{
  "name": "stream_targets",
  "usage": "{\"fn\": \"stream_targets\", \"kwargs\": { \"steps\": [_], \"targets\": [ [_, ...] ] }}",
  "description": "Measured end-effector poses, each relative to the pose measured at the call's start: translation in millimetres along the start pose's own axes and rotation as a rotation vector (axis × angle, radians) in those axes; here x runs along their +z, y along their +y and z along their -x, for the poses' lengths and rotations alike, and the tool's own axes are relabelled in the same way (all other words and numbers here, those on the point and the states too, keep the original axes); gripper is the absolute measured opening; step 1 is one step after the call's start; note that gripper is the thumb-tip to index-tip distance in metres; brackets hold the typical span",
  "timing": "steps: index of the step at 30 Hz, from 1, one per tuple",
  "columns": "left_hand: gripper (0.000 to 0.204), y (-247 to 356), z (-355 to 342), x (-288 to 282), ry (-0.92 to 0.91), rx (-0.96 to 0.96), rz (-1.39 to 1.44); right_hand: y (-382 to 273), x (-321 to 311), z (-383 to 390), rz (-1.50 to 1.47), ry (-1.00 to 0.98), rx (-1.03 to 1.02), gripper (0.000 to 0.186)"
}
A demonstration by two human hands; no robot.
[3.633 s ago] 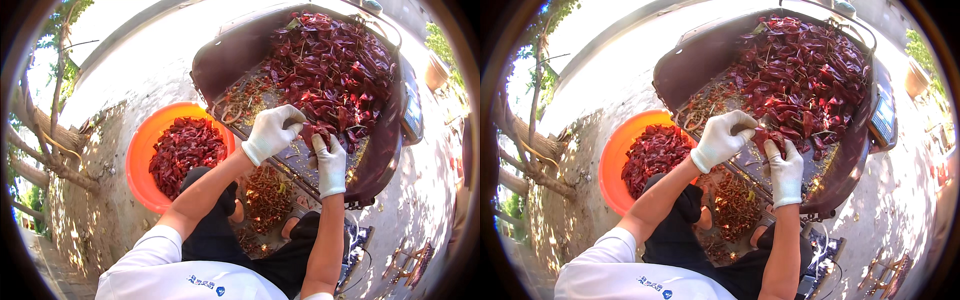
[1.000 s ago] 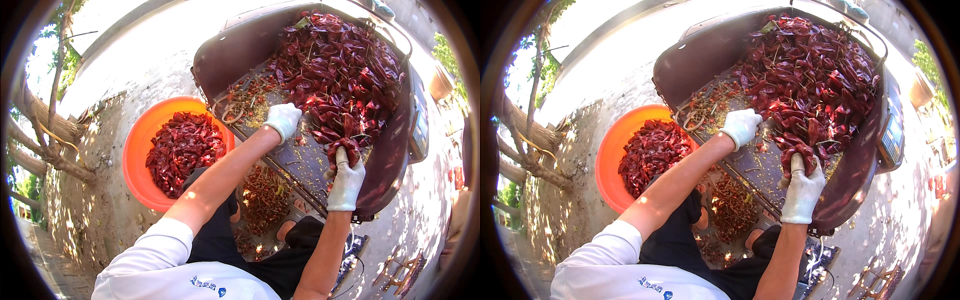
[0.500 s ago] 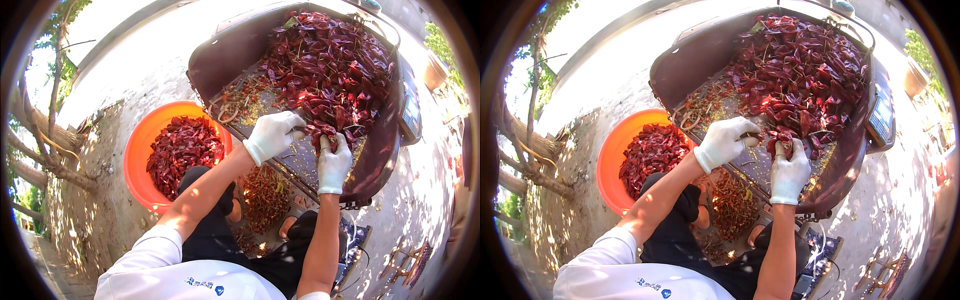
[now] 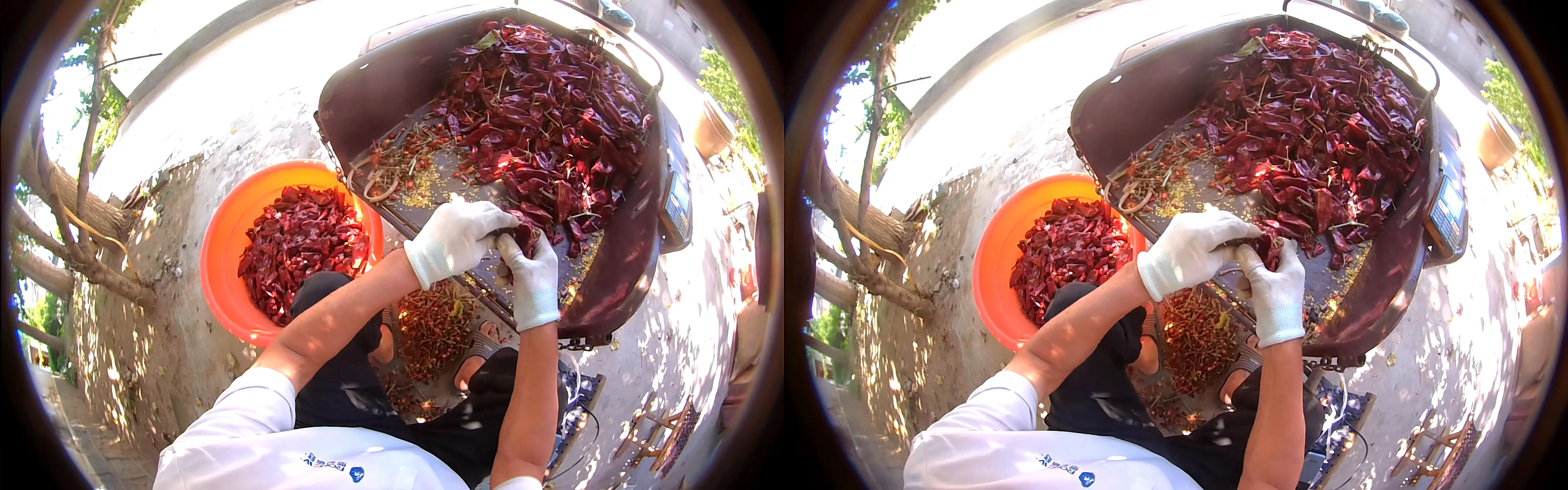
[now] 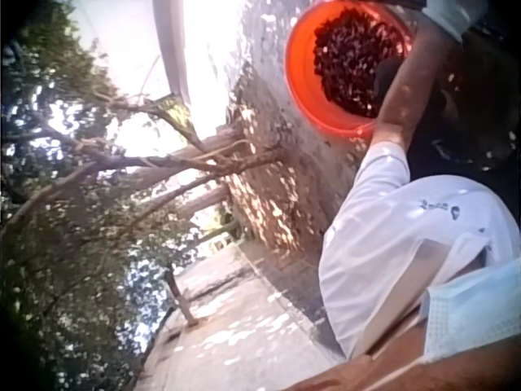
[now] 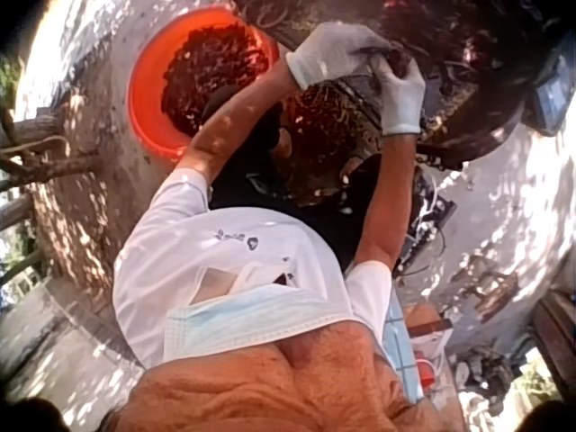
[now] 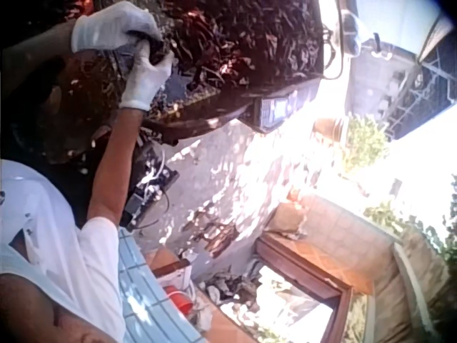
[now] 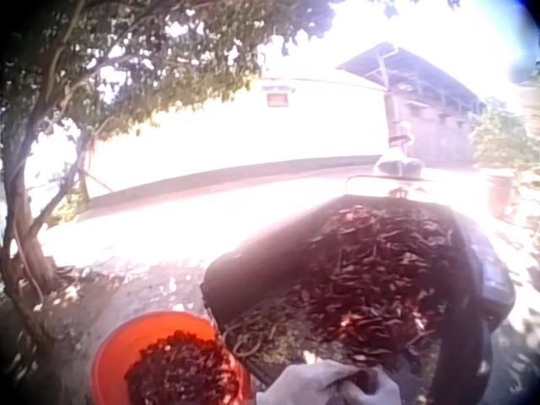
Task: The person sorts and processes dried red peppers by hand and using scissors. They pick up individual peppers from a motorcycle trailer, cut or break them open, and place them into an orange basin.
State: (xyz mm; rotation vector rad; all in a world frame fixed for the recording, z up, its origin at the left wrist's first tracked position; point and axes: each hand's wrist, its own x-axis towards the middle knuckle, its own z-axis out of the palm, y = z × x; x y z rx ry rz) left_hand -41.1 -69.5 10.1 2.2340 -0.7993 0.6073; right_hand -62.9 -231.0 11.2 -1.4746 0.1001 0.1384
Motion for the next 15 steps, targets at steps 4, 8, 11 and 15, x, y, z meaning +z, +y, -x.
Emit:
{"fn": "stream_targets", "kwargs": {
  "steps": [4,8,11,15],
  "targets": [
    [0.026,-3,0,-11,-0.035,-0.107,0.208,-6,3,5,-0.019,-0.003,-0.041,0.024],
    [0.02,-3,2,-17,-0.054,-0.056,0.134,-11,2,8,0.016,-0.034,-0.092,0.024],
    [0.019,0,4,-18,-0.034,-0.052,0.137,-9,2,9,-0.055,-0.065,-0.117,0.023],
    [0.019,7,2,-22,-0.084,-0.532,0.803,-10,-5,13,-0.366,-0.181,-0.02,0.022]
  ]
}}
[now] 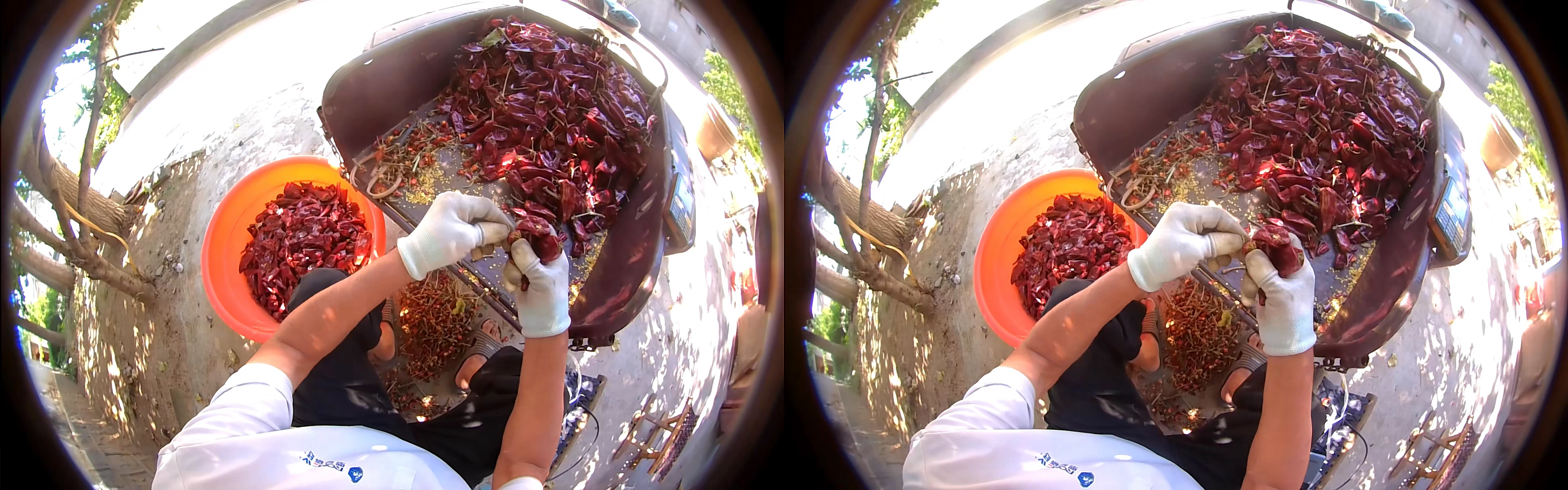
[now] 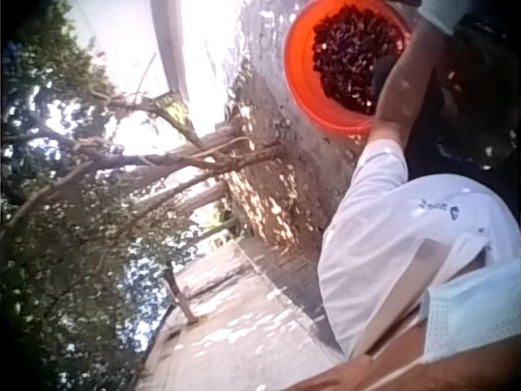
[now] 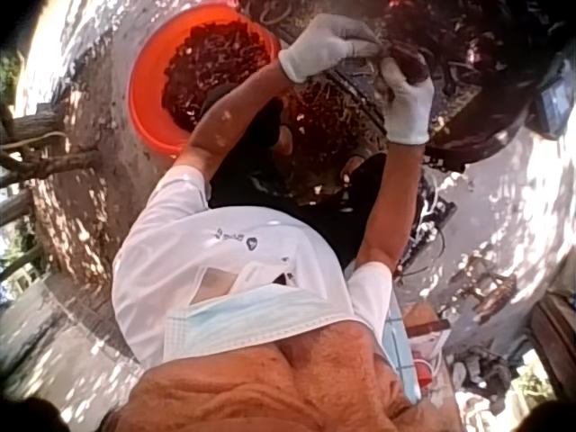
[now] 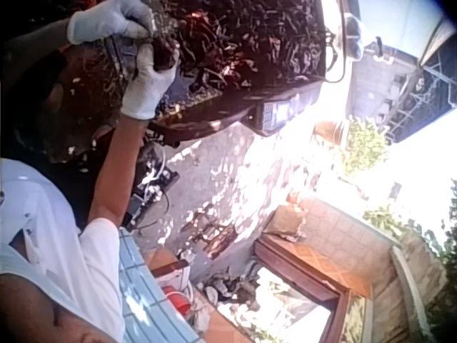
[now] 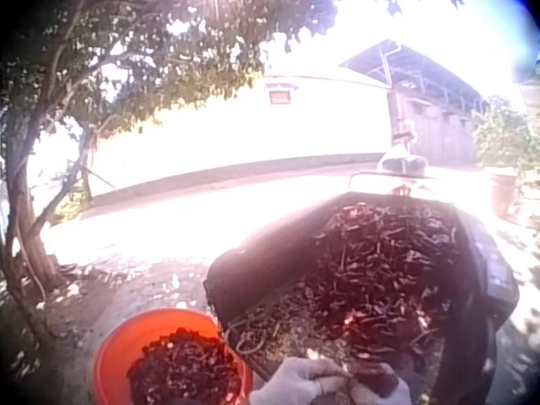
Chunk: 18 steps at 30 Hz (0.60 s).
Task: The person sorts and processes dried red peppers by hand and using scissors. They pick up individual peppers from a motorcycle trailer, cut or break them open, and place them into an orange basin.
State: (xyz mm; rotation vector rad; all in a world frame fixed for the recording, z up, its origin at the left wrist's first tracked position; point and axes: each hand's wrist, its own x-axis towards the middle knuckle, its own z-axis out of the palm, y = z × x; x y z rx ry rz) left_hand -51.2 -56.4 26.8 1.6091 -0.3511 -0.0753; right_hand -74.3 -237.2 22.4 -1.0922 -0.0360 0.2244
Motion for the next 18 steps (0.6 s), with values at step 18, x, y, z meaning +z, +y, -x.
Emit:
{"fn": "stream_targets", "kwargs": {
  "steps": [18],
  "targets": [
    [0.064,-3,-14,-18,0.099,0.183,0.523,11,9,-5,0.096,0.074,-0.054,0.017]
  ]
}}
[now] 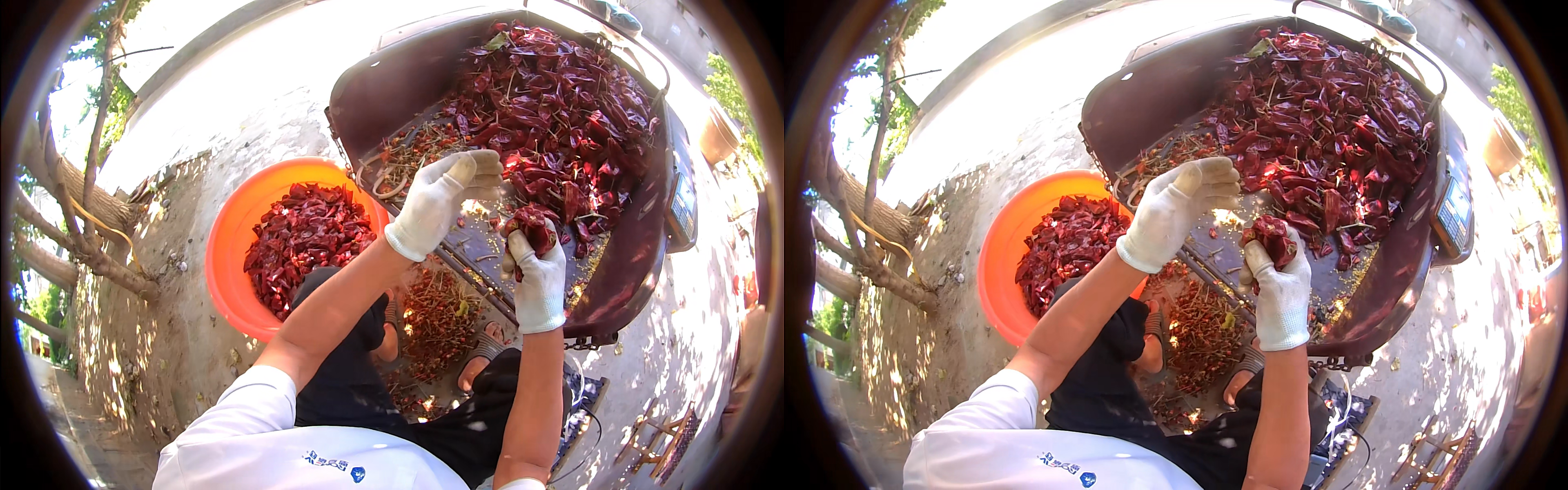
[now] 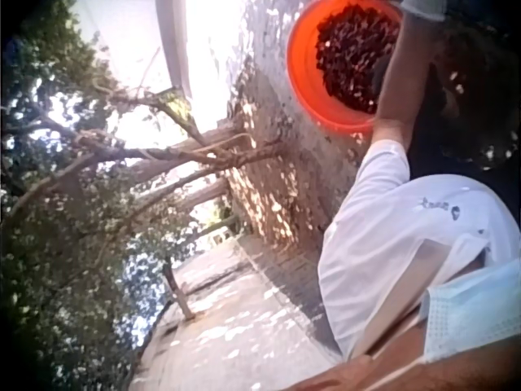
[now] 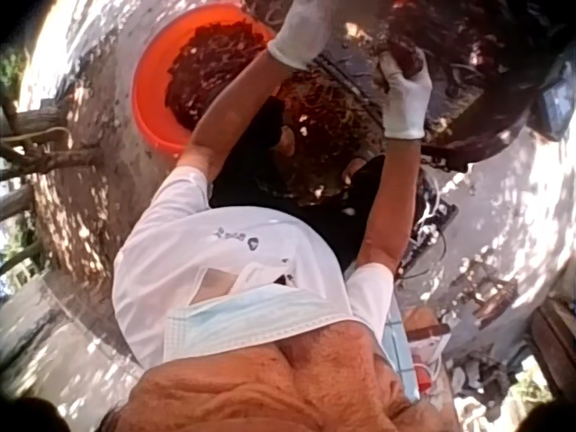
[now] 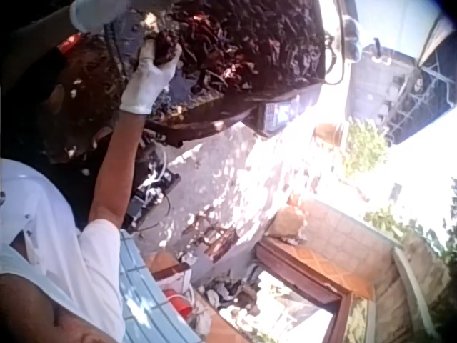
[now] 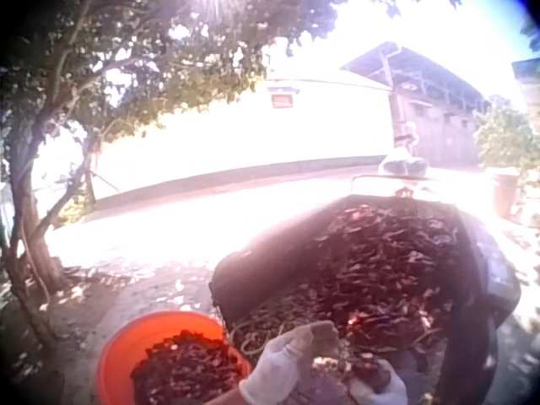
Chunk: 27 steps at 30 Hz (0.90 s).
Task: The person sorts and processes dried red peppers by hand and using scissors. They pick up individual peppers from a motorcycle trailer, cut or break them open, and place them into an orange basin.
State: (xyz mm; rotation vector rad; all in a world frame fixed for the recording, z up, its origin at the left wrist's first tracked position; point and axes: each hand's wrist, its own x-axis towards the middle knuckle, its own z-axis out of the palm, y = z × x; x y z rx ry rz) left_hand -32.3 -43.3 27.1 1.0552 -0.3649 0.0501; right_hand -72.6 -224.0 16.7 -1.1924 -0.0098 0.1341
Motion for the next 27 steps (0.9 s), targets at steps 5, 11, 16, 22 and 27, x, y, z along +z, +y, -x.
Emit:
{"fn": "stream_targets", "kwargs": {
  "steps": [5,11,16,22,27],
  "targets": [
    [0.064,-11,-9,7,0.053,-0.08,0.53,16,6,-5,-0.102,0.13,0.189,0.016],
    [0.06,-30,-5,11,0.096,-0.011,0.499,28,38,-1,-0.129,0.091,0.273,0.021],
    [0.044,8,-19,-10,0.313,0.136,0.101,55,41,18,0.911,-0.227,-0.094,0.033],
    [0.031,35,-25,-85,0.477,-0.052,-1.218,36,21,0,0.684,-0.14,0.063,0.027],
    [0.048,19,-18,-126,0.233,-0.575,-1.958,7,27,-2,0.431,-0.073,0.213,0.027]
  ]
}}
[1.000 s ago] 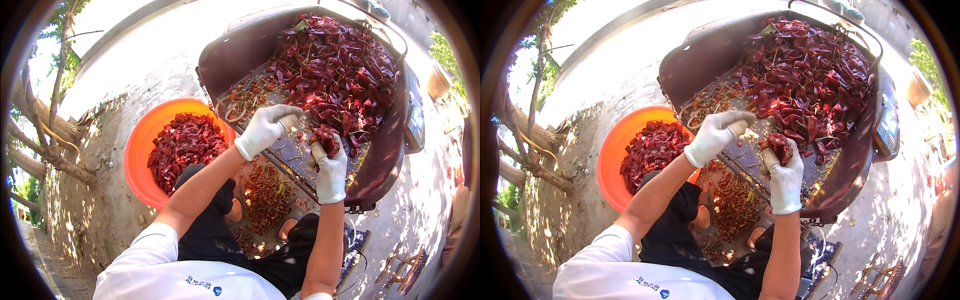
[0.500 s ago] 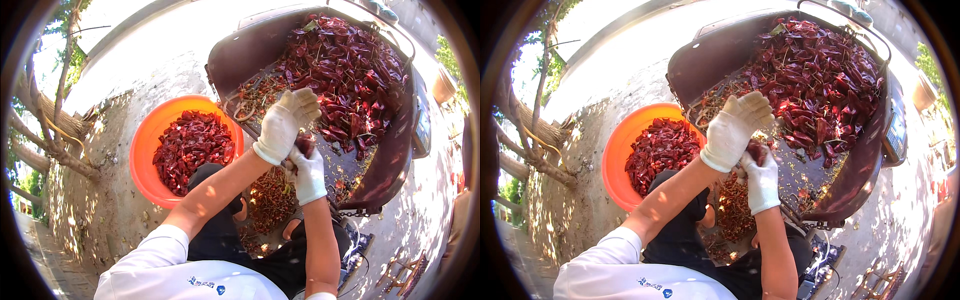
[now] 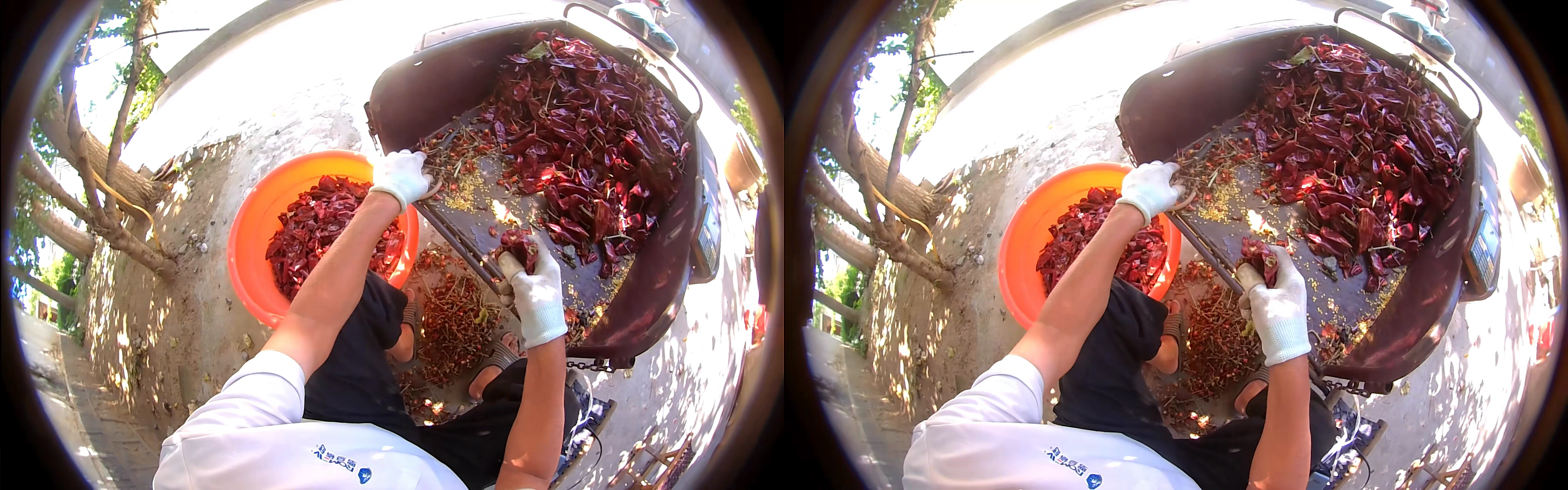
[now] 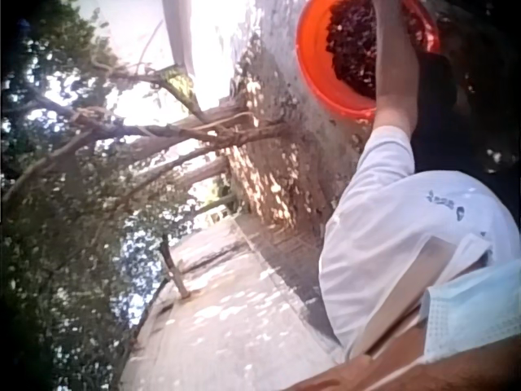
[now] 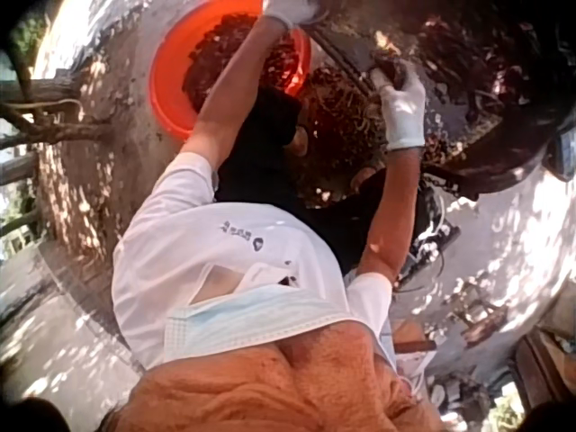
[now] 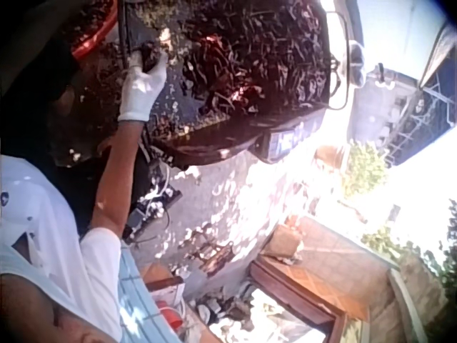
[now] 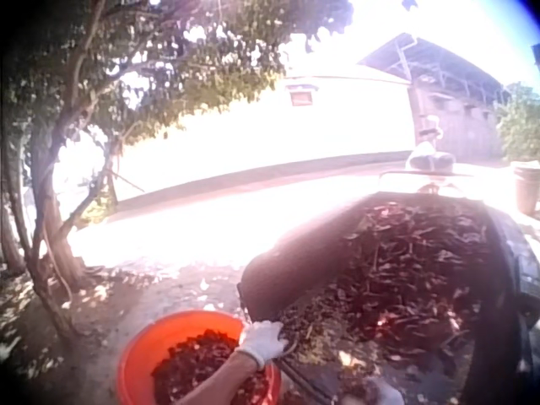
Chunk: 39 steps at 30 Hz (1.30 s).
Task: The person sorts and processes dried red peppers by hand and using scissors. They pick up individual peppers from a motorcycle trailer, cut or break them open, and place them into an orange basin.
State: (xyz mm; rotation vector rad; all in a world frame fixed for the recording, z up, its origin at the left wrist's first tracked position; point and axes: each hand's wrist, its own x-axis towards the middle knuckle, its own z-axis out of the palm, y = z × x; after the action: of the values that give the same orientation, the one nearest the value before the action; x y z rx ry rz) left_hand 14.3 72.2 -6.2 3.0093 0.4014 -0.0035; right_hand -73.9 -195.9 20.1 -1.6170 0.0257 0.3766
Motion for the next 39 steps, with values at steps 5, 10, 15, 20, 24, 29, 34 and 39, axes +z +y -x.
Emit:
{"fn": "stream_targets", "kwargs": {
  "steps": [5,10,15,20,24,29,34,39],
  "targets": [
    [0.062,-11,-6,14,-0.069,0.0,0.023,4,-7,-3,-0.022,0.028,-0.12,0.029],
    [0.062,-18,-7,18,-0.052,-0.007,0.134,4,-7,0,-0.046,0.006,-0.103,0.028],
    [0.057,-24,-14,31,0.04,0.01,0.298,0,-8,3,-0.046,0.009,-0.117,0.027],
    [0.037,-19,-12,20,-0.061,0.052,1.261,1,-12,2,-0.065,0.011,-0.132,0.025],
    [0.022,16,15,-17,-0.345,0.065,1.739,-1,-15,4,-0.07,0.06,-0.114,0.023],
    [0.036,25,19,-2,-0.386,0.132,1.652,-2,-23,1,-0.043,0.1,-0.109,0.02],
    [0.051,56,52,-25,-0.363,0.443,1.655,2,-33,-3,0.072,0.208,-0.157,0.018],
    [0.053,81,74,-27,-0.211,0.42,1.34,14,-48,-9,0.435,0.389,-0.345,0.024]
  ]
}}
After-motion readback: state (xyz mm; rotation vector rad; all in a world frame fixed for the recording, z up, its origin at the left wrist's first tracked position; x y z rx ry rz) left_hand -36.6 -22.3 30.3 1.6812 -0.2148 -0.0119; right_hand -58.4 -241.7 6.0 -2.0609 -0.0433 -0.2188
